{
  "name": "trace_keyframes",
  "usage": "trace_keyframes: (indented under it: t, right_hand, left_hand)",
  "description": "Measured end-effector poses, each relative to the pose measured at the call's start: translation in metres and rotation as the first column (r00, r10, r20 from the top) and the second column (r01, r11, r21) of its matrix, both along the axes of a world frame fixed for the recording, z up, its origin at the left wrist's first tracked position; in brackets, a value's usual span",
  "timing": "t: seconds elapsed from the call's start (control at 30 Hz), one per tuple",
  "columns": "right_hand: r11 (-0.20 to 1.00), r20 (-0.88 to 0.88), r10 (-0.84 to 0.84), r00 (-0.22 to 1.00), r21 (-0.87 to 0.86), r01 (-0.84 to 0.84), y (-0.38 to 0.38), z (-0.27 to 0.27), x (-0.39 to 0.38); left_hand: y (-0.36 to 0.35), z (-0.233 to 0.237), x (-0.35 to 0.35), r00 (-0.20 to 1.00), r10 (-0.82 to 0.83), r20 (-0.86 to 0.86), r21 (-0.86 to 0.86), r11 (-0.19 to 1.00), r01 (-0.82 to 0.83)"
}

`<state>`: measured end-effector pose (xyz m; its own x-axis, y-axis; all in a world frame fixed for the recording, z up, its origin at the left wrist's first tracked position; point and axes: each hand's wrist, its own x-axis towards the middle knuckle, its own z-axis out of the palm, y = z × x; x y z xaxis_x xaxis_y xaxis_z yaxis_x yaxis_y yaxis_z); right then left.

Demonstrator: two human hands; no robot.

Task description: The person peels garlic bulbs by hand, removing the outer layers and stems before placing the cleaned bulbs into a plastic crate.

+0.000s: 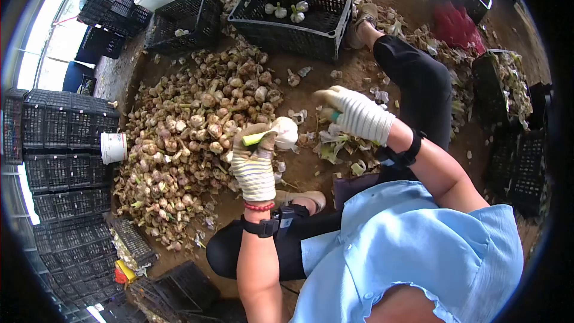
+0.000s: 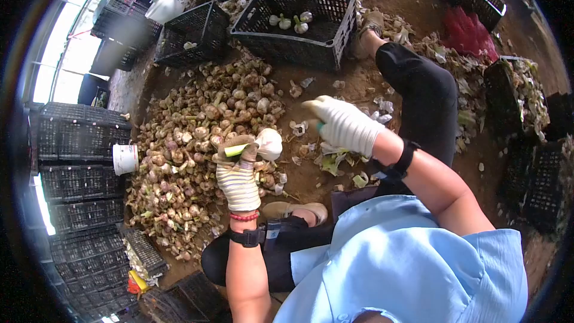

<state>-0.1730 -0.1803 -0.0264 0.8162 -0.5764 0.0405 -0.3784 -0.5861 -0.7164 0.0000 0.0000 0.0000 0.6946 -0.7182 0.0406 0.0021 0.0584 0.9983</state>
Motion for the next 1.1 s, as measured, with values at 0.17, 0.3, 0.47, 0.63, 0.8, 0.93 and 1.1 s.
trace_keyframes:
  t: [0.17,0.3,0.47,0.63,0.8,0.93,1.1]
  right_hand:
    - [0.963,0.228,0.141,0.963,-0.255,-0.081,0.038,0.035,0.034]
    - [0.949,-0.033,0.029,0.999,-0.314,-0.038,0.051,0.032,0.041]
    - [0.912,0.028,0.024,0.999,-0.41,-0.01,0.043,0.026,0.045]
    - [0.894,0.16,-0.138,0.977,-0.405,0.192,-0.004,-0.016,0.03]
    - [0.992,-0.078,-0.104,0.991,-0.076,0.098,-0.015,-0.012,-0.004]
    - [0.991,0.144,0.086,0.986,-0.112,-0.07,0.026,0.016,0.013]
    - [0.989,0.196,0.014,0.98,-0.148,0.015,0.01,0.017,0.007]
  left_hand:
    - [-0.007,-0.003,-0.008,0.984,0.014,0.176,0.099,0.995,-0.031]
    - [-0.004,-0.003,-0.009,0.787,-0.017,0.617,0.045,0.999,-0.014]
    - [0.003,-0.003,-0.012,0.928,0.002,0.373,0.011,1.0,-0.007]
    - [0.014,0.001,-0.002,0.998,-0.037,0.051,-0.051,0.998,0.04]
    - [0.007,-0.006,-0.001,1.0,-0.009,-0.021,0.002,1.0,0.009]
    - [-0.004,0.002,-0.013,0.998,-0.046,-0.054,0.036,0.998,0.048]
    - [-0.001,0.001,-0.004,0.999,-0.026,-0.044,-0.07,0.997,0.023]
